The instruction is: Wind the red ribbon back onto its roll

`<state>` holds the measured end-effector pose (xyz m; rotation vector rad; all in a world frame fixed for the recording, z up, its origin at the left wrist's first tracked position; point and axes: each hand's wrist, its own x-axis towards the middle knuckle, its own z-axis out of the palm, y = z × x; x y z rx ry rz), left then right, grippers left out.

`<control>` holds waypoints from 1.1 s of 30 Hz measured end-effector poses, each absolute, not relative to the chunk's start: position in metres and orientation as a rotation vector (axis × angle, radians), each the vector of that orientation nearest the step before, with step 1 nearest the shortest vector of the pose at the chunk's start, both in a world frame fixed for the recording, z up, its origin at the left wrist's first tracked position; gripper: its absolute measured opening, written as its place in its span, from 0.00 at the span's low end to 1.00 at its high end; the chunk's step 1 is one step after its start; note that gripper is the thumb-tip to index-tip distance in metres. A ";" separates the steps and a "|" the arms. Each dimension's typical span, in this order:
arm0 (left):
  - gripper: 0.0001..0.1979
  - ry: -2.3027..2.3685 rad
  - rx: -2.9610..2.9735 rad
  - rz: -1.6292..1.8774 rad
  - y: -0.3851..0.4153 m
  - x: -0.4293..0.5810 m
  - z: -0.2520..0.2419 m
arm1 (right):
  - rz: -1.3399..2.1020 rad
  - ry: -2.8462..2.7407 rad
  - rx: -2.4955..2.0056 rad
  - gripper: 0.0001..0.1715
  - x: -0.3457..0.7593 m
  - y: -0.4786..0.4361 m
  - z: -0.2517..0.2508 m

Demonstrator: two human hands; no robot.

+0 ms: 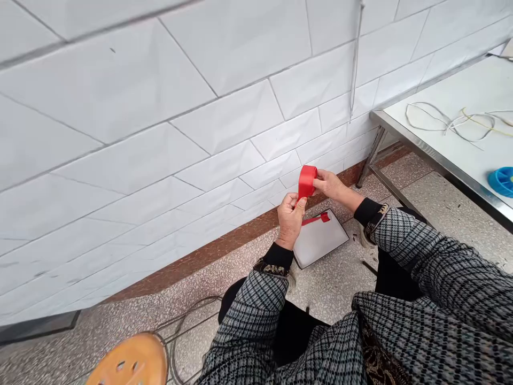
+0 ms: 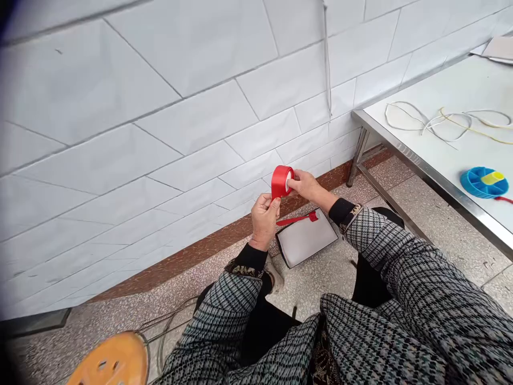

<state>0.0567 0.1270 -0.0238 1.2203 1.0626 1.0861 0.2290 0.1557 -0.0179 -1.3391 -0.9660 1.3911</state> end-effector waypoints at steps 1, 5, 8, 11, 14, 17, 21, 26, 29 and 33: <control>0.24 1.058 1.224 1.068 0.131 0.056 -0.028 | 1.440 -0.887 -1.319 0.08 0.227 0.157 -0.017; 0.24 1.076 1.166 1.060 0.142 0.056 -0.041 | 1.551 -0.759 -1.305 0.03 0.223 0.163 -0.015; 0.24 1.101 1.150 1.061 0.145 0.055 -0.046 | 1.667 -0.709 -1.301 0.04 0.224 0.166 -0.015; 0.21 1.116 1.134 1.087 0.144 0.053 -0.047 | 1.835 -0.642 -1.265 0.07 0.223 0.165 -0.014; 0.20 1.058 1.126 1.101 0.140 0.051 -0.044 | 1.963 -0.586 -1.210 0.09 0.222 0.161 -0.014; 0.24 0.980 1.167 1.042 0.137 0.049 -0.041 | 2.019 -0.553 -1.158 0.08 0.222 0.158 -0.015; 0.29 0.923 1.212 0.976 0.137 0.044 -0.039 | 2.113 -0.550 -1.129 0.08 0.225 0.158 -0.018; 0.30 0.979 1.307 0.889 0.138 0.035 -0.035 | 2.220 -0.507 -1.130 0.11 0.226 0.156 -0.021; 0.27 0.999 1.322 0.886 0.137 0.032 -0.032 | 2.240 -0.503 -1.148 0.12 0.222 0.152 -0.018; 0.24 1.045 1.273 0.929 0.133 0.033 -0.029 | 2.200 -0.616 -1.218 0.12 0.219 0.148 -0.008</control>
